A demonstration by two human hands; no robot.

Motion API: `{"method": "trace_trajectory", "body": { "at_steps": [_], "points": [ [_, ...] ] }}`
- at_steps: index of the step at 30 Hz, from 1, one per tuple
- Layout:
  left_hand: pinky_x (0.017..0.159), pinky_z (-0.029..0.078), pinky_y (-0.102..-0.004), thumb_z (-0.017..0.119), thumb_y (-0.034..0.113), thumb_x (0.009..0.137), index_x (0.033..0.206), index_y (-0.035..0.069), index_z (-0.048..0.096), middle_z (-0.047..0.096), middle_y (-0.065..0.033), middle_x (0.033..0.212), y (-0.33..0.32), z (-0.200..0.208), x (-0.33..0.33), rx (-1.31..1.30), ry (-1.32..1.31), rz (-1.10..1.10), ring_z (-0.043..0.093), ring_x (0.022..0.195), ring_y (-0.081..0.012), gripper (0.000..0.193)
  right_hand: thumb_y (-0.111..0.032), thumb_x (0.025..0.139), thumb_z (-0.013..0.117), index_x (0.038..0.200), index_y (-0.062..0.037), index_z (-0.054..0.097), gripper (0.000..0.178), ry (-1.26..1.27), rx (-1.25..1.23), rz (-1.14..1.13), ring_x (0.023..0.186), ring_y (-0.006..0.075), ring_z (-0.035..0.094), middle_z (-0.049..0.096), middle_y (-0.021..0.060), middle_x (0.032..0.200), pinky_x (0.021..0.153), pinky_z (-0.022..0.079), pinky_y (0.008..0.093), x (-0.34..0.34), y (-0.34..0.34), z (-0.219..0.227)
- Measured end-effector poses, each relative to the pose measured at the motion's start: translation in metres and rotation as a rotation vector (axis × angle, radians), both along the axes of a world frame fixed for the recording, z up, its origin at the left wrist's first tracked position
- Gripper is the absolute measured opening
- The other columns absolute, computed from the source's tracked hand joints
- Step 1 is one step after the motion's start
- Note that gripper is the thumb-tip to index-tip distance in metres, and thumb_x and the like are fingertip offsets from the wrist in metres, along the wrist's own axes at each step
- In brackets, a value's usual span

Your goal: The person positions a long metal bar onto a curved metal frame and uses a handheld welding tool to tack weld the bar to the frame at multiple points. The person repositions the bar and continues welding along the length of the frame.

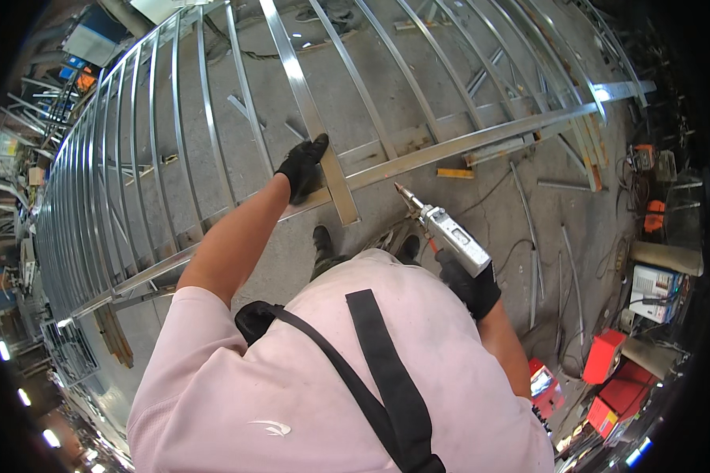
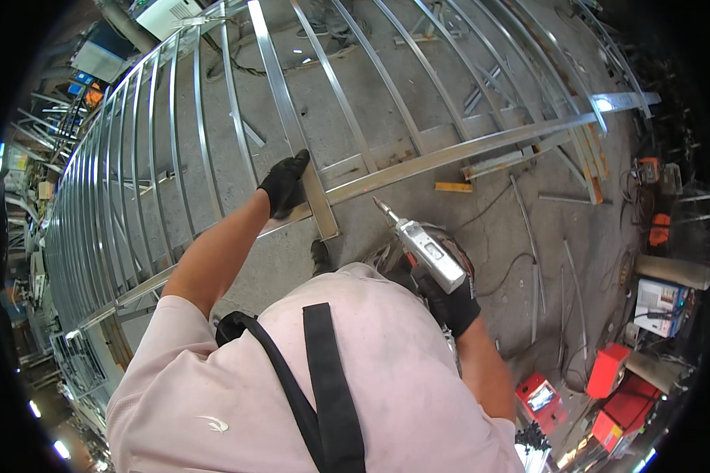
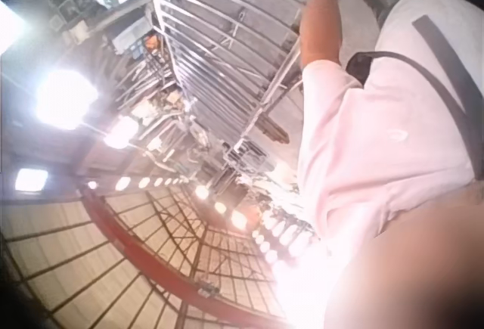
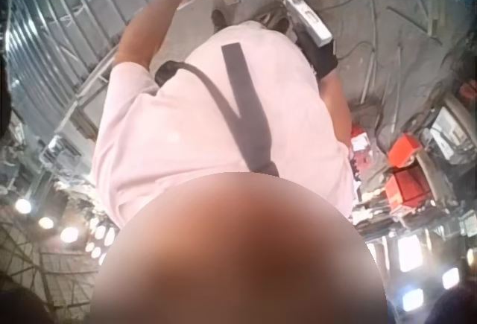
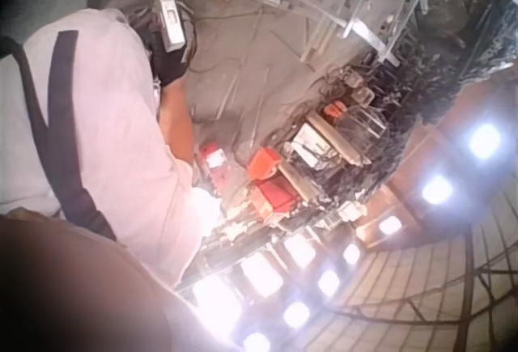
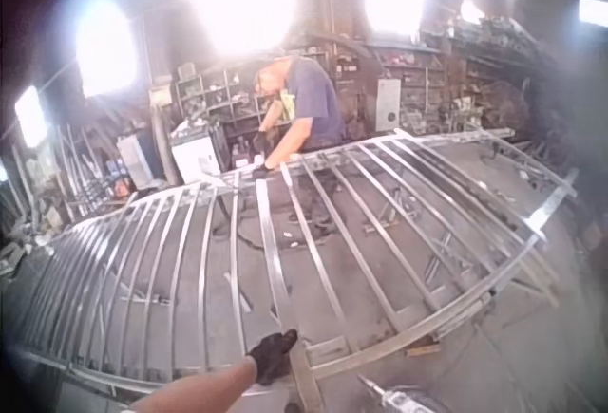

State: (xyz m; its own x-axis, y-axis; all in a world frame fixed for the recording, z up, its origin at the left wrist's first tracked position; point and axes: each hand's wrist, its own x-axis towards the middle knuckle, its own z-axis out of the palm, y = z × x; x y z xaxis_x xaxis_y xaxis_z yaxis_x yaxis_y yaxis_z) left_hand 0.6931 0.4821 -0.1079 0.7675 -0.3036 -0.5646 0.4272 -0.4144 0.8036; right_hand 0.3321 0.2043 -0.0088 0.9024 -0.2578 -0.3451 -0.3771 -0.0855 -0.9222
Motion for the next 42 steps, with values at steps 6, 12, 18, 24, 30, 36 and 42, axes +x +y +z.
{"method": "trace_trajectory", "body": {
  "at_steps": [6, 12, 18, 24, 30, 36, 42],
  "points": [
    [0.096, 0.051, -0.0390, 0.064, 0.065, 0.099, 0.127, 0.004, 0.068, 0.070, -0.0100, 0.109, -0.003, 0.010, 0.012, 0.227, -0.224, -0.058, 0.062, 0.100, -0.0207, 0.067, -0.018, 0.097, 0.077, 0.144, -0.0057, 0.060, 0.051, -0.005, 0.121, -0.001, 0.094, 0.0143, 0.064, 0.070, 0.0057, 0.114, 0.080, 0.054, 0.0310, 0.007, 0.001, 0.021],
    [0.122, 0.035, -0.0477, 0.064, 0.045, 0.096, 0.152, 0.014, 0.052, 0.059, -0.0155, 0.149, -0.048, 0.072, 0.061, 0.760, -1.167, -0.615, 0.053, 0.140, -0.0353, 0.065, -0.016, 0.097, 0.079, 0.144, -0.0069, 0.061, 0.051, 0.050, 0.096, 0.043, 0.091, 0.0107, 0.063, 0.070, 0.0034, 0.118, 0.078, 0.056, 0.0280, 0.010, -0.002, 0.034],
    [0.127, 0.029, -0.0469, 0.064, 0.030, 0.095, 0.161, 0.021, 0.042, 0.046, -0.0058, 0.163, -0.094, 0.055, 0.083, 0.637, -1.406, -1.279, 0.042, 0.149, -0.0269, 0.069, -0.009, 0.100, 0.073, 0.148, -0.0057, 0.057, 0.051, -0.145, 0.059, 0.144, 0.106, 0.0109, 0.064, 0.067, 0.0063, 0.131, 0.088, 0.056, 0.0277, 0.019, -0.003, 0.033],
    [0.128, 0.030, -0.0466, 0.069, 0.024, 0.094, 0.161, 0.021, 0.043, 0.046, -0.0053, 0.163, -0.111, 0.039, 0.101, 0.489, -1.535, -1.254, 0.040, 0.152, -0.0281, 0.072, -0.004, 0.098, 0.074, 0.156, -0.0047, 0.048, 0.064, 0.068, 0.356, 0.036, 0.116, 0.0119, 0.063, 0.067, 0.0065, 0.133, 0.097, 0.055, 0.0306, 0.010, -0.002, 0.031],
    [0.126, 0.033, -0.0466, 0.070, 0.029, 0.097, 0.158, 0.022, 0.047, 0.053, -0.0070, 0.157, -0.134, 0.025, 0.109, 0.507, -1.568, -1.284, 0.045, 0.148, -0.0291, 0.066, -0.007, 0.093, 0.082, 0.149, -0.0019, 0.055, 0.063, 0.057, 0.385, -0.016, 0.122, 0.0153, 0.064, 0.069, 0.0101, 0.138, 0.108, 0.052, 0.0335, 0.014, -0.001, 0.038],
    [0.120, 0.041, -0.0457, 0.075, 0.030, 0.093, 0.140, 0.018, 0.065, 0.065, -0.0071, 0.141, -0.141, 0.016, 0.113, 0.429, -1.624, -1.193, 0.055, 0.137, -0.0295, 0.049, -0.001, 0.095, 0.077, 0.155, -0.0037, 0.050, 0.066, 0.015, 0.283, 0.017, 0.114, 0.0113, 0.063, 0.068, 0.0060, 0.133, 0.095, 0.056, 0.0296, 0.019, 0.000, 0.037],
    [0.117, 0.044, -0.0450, 0.078, 0.029, 0.090, 0.136, 0.018, 0.068, 0.066, -0.0080, 0.139, -0.144, 0.017, 0.110, 0.443, -1.598, -1.167, 0.057, 0.136, -0.0306, 0.048, -0.002, 0.094, 0.078, 0.151, -0.0021, 0.053, 0.062, 0.108, 0.462, -0.026, 0.118, 0.0139, 0.065, 0.068, 0.0092, 0.136, 0.103, 0.054, 0.0314, 0.018, -0.003, 0.038]
  ]
}}
